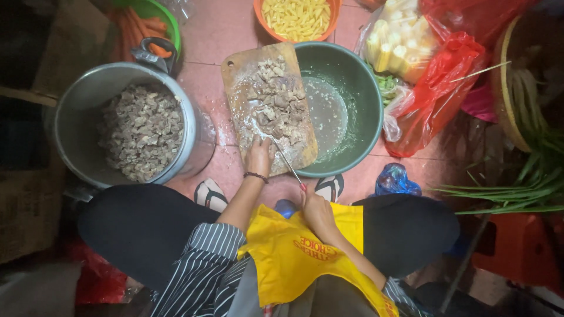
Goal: Chopping pieces of meat on a wooden board and washing them in a basin.
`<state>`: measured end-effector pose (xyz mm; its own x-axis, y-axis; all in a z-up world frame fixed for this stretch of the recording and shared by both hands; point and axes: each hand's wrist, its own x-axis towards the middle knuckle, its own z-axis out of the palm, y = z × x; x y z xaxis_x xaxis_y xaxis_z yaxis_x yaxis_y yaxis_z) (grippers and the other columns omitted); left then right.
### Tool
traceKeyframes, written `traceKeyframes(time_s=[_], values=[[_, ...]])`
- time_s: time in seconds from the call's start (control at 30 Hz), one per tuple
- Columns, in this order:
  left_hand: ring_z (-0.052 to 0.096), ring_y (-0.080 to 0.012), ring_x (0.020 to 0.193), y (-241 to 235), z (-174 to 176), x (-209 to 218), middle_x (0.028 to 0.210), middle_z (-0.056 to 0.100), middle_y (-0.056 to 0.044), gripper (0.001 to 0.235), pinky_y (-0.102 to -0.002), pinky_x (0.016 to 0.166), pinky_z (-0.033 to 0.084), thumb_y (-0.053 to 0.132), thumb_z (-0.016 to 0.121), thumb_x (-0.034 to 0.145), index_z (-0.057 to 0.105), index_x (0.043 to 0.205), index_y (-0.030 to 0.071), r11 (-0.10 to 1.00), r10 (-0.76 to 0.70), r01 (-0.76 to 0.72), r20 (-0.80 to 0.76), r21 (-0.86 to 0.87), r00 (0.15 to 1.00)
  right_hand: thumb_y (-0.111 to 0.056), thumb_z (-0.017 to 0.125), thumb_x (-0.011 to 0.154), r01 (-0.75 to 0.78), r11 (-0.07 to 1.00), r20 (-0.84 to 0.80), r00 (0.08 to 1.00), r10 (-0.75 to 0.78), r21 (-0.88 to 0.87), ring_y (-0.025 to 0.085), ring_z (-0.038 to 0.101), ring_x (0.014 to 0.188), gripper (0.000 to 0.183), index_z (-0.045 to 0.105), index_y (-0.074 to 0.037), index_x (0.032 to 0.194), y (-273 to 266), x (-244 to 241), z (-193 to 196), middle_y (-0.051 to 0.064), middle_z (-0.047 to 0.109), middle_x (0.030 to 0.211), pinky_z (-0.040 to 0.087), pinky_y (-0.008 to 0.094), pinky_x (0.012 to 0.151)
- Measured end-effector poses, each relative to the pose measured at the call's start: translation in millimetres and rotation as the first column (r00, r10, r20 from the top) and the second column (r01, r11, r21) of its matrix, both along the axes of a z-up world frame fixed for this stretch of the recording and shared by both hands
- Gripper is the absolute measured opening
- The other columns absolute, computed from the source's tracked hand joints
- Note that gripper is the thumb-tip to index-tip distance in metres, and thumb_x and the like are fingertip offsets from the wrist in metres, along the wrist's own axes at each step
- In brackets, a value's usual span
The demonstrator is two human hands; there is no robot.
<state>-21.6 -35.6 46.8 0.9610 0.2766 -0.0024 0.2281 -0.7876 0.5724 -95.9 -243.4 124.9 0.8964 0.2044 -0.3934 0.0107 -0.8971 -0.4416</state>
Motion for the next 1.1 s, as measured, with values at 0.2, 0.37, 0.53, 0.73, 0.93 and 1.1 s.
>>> traceKeyframes(time_s=[0.2, 0.37, 0.53, 0.73, 0.93, 1.1], values=[[0.067, -0.0433, 0.099, 0.2, -23.5, 1.9, 0.12, 0.064, -0.024, 0.027, -0.051, 0.085, 0.056, 0.011, 0.072, 0.082, 0.067, 0.109, 0.012, 1.0, -0.012, 0.012, 0.034, 0.002, 0.999, -0.03, 0.048, 0.105, -0.05, 0.994, 0.069, 0.997, 0.043, 0.098, 0.054, 0.066, 0.078, 0.029, 0.052, -0.006, 0.119, 19.9, 31.3, -43.4, 0.033, 0.068, 0.081, 0.05, 0.064, 0.068], [0.066, -0.0458, 0.095, -0.4, -25.1, -0.6, 0.127, 0.062, -0.03, 0.025, -0.052, 0.082, 0.055, 0.013, 0.073, 0.084, 0.067, 0.109, 0.009, 0.999, 0.031, -0.029, 0.089, -0.027, 0.996, -0.031, 0.05, 0.103, -0.022, 0.994, 0.128, 0.992, 0.009, 0.104, 0.054, 0.066, 0.078, 0.028, 0.054, -0.007, 0.117, 34.5, 38.1, -35.8, 0.031, 0.069, 0.085, 0.051, 0.064, 0.068], [0.065, -0.0456, 0.096, 11.0, -29.6, 3.3, 0.114, 0.065, -0.027, 0.029, -0.052, 0.084, 0.054, 0.013, 0.073, 0.085, 0.065, 0.112, 0.006, 0.99, 0.089, -0.07, 0.161, -0.119, 0.983, -0.034, 0.049, 0.104, -0.05, 0.999, 0.053, 0.997, 0.051, -0.019, 0.052, 0.068, 0.077, 0.032, 0.05, -0.005, 0.118, 1.3, 25.1, -55.7, 0.031, 0.069, 0.081, 0.051, 0.063, 0.067], [0.064, -0.0467, 0.093, 6.5, -22.9, 7.7, 0.102, 0.065, -0.025, 0.03, -0.054, 0.08, 0.053, 0.013, 0.074, 0.082, 0.063, 0.108, 0.001, 0.993, 0.066, -0.045, 0.199, -0.11, 0.978, -0.035, 0.049, 0.105, -0.064, 0.996, 0.074, 0.995, 0.068, -0.061, 0.051, 0.068, 0.075, 0.033, 0.051, -0.005, 0.118, 2.4, 20.7, -14.7, 0.031, 0.07, 0.08, 0.052, 0.063, 0.065], [0.065, -0.0452, 0.089, 5.5, -28.6, 8.5, 0.097, 0.065, -0.023, 0.018, -0.054, 0.077, 0.053, 0.011, 0.073, 0.083, 0.064, 0.098, 0.004, 0.994, 0.027, -0.019, 0.08, -0.105, 0.996, -0.033, 0.051, 0.104, -0.076, 0.997, 0.066, 0.995, 0.074, 0.031, 0.052, 0.069, 0.077, 0.033, 0.053, -0.004, 0.118, -2.8, 17.2, -54.6, 0.032, 0.069, 0.08, 0.051, 0.063, 0.068], [0.065, -0.0451, 0.091, 4.8, -41.6, 0.1, 0.097, 0.065, -0.023, 0.016, -0.053, 0.079, 0.054, 0.007, 0.071, 0.081, 0.064, 0.094, 0.004, 0.995, 0.014, 0.002, 0.169, -0.096, 0.985, -0.033, 0.054, 0.103, -0.042, 0.994, 0.106, 0.994, 0.031, 0.104, 0.054, 0.067, 0.081, 0.031, 0.057, -0.005, 0.115, 32.7, 47.0, -83.6, 0.032, 0.069, 0.083, 0.052, 0.063, 0.069]])
